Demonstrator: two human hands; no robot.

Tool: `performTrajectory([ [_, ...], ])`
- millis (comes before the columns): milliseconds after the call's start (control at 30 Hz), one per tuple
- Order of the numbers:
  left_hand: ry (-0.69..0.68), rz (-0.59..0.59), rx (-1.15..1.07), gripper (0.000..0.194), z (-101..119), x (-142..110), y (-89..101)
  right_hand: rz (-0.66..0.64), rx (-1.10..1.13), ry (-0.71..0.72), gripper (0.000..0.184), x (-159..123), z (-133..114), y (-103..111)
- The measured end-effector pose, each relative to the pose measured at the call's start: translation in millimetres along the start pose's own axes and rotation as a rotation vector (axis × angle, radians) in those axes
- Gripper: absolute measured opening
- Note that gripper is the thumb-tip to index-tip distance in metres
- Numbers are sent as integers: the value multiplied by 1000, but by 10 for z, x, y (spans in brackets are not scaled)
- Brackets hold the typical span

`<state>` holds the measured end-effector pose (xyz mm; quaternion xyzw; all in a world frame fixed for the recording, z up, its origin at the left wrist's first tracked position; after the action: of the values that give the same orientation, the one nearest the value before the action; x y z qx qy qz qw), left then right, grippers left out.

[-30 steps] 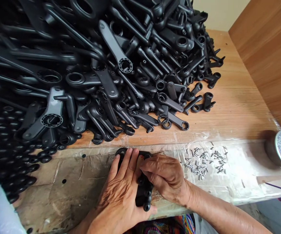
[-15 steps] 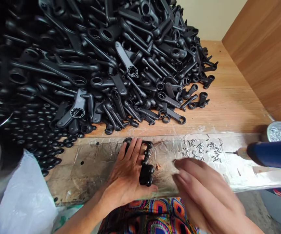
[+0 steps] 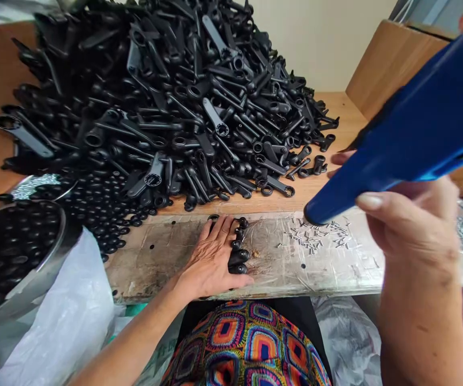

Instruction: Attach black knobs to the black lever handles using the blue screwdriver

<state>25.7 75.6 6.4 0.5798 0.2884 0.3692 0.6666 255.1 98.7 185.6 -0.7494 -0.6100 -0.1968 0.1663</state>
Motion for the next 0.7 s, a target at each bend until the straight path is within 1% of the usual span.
performTrajectory([
  [100, 0, -15, 6, 114, 0, -8, -18, -129, 134, -33, 33, 5, 9, -311],
  [133, 1, -19, 4, 113, -1, -9, -21, -163, 172, -49, 38, -1, 11, -406],
  [233, 5, -36, -14, 113, -9, -10, -26, -258, 298, -115, 66, -40, 26, -713],
  [267, 8, -45, -23, 113, -12, -9, -29, -271, 322, -119, 70, -57, 24, -810],
  [300, 9, -53, -32, 112, -14, -9, -34, -275, 333, -113, 71, -75, 22, -901],
  [367, 15, -60, -51, 109, -23, -8, -42, -237, 336, -84, 68, -108, 35, -1039],
  [500, 15, -53, -82, 107, -27, -5, -58, -168, 310, -64, 61, -163, 166, -1249],
  [600, 6, -42, -82, 107, -15, -3, -58, -179, 322, -34, 61, -171, 230, -1369],
  [700, 2, -26, -66, 108, -3, 0, -42, -205, 365, -59, 61, -172, 304, -1456],
])
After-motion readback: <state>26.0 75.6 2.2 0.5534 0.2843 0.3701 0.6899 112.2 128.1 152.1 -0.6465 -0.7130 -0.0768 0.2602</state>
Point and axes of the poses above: each hand's wrist, its own x-axis towards the middle knuckle, its own y-axis out of the back of the hand, z = x × y, the point moved 10 cm from there along x, towards the middle knuckle, and after that the axes turned 2 degrees about -y, right-handed, at the moved point
